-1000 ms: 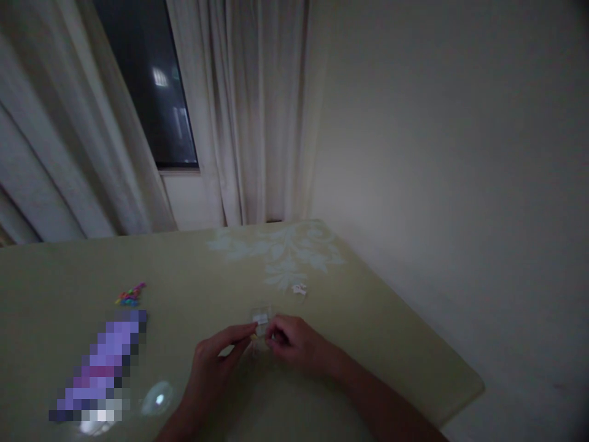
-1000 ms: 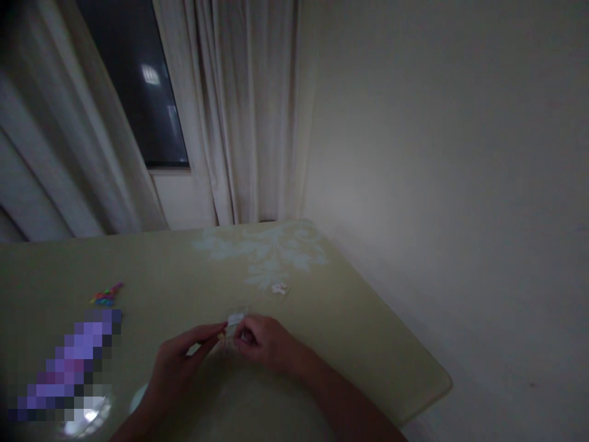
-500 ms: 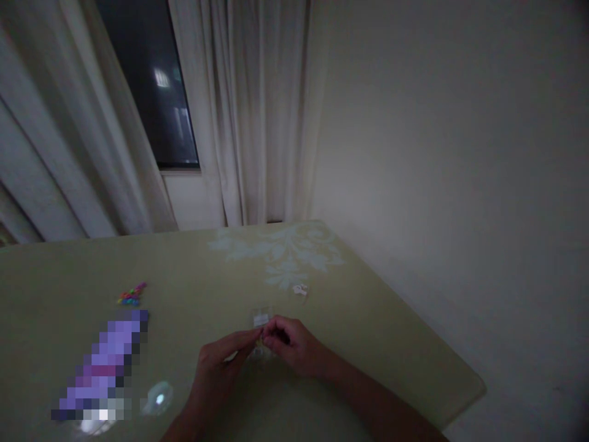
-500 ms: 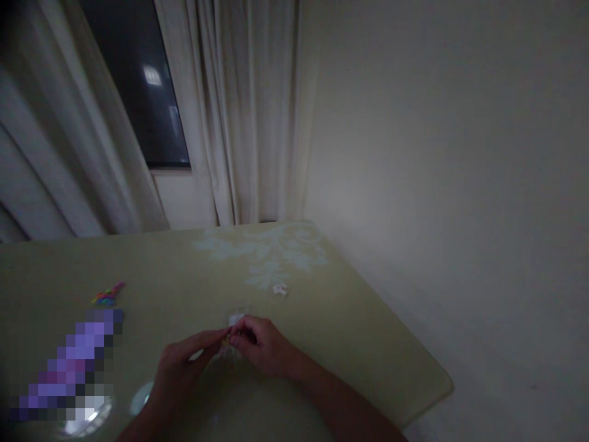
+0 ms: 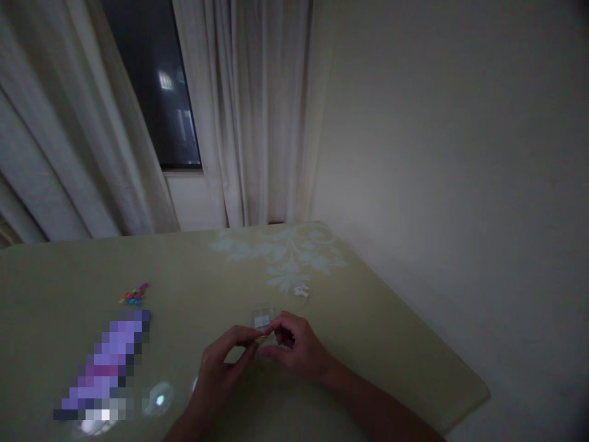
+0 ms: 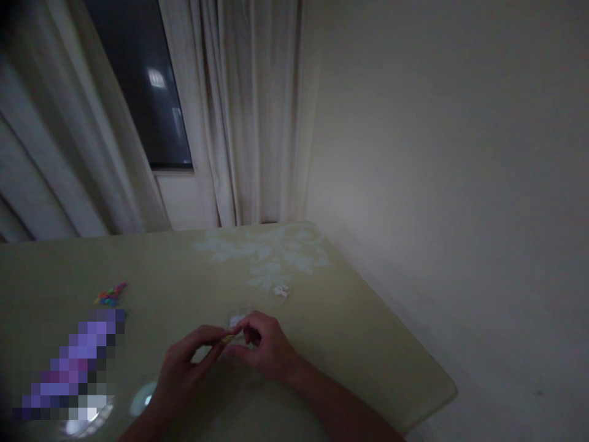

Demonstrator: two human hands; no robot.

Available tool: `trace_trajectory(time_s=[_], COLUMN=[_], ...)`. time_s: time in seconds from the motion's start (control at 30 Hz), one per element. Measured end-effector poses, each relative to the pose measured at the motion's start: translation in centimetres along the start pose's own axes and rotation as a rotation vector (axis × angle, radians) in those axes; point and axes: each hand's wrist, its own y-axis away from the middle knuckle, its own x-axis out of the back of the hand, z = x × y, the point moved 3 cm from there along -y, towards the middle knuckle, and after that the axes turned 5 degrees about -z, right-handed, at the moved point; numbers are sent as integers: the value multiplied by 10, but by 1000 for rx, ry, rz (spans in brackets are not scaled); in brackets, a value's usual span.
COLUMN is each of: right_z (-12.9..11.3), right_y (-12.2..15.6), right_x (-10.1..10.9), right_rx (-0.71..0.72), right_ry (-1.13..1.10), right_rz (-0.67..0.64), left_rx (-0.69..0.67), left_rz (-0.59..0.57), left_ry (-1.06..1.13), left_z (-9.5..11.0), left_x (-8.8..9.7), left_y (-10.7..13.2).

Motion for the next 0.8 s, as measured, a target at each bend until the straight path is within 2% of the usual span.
trace_trajectory(time_s=[0.23,0.43,0.5,0.57,0.7,0.8], right_z=[-5,-5,-5,-6,-7,-6], right_y=[2,4,4,4,2,1], right_x=[-5,-8,-8,-7,-5,-4], right_rx=[150,318,360,349,235,133], right_ry=[237,321,324,325,295,236], right_rz=[123,181,210,219,206,182], left_rx=[44,15,42,120,315,385], left_rz=[20,22,16,12,-28,-96], left_ry=[-11,52,88,162,296,363], left_z=[-6,-3,-3,-5,-7,-3], left_x=[-2,-4,-5,-7,-12,-16], left_y=[3,-1,-2,-1,-2,-4])
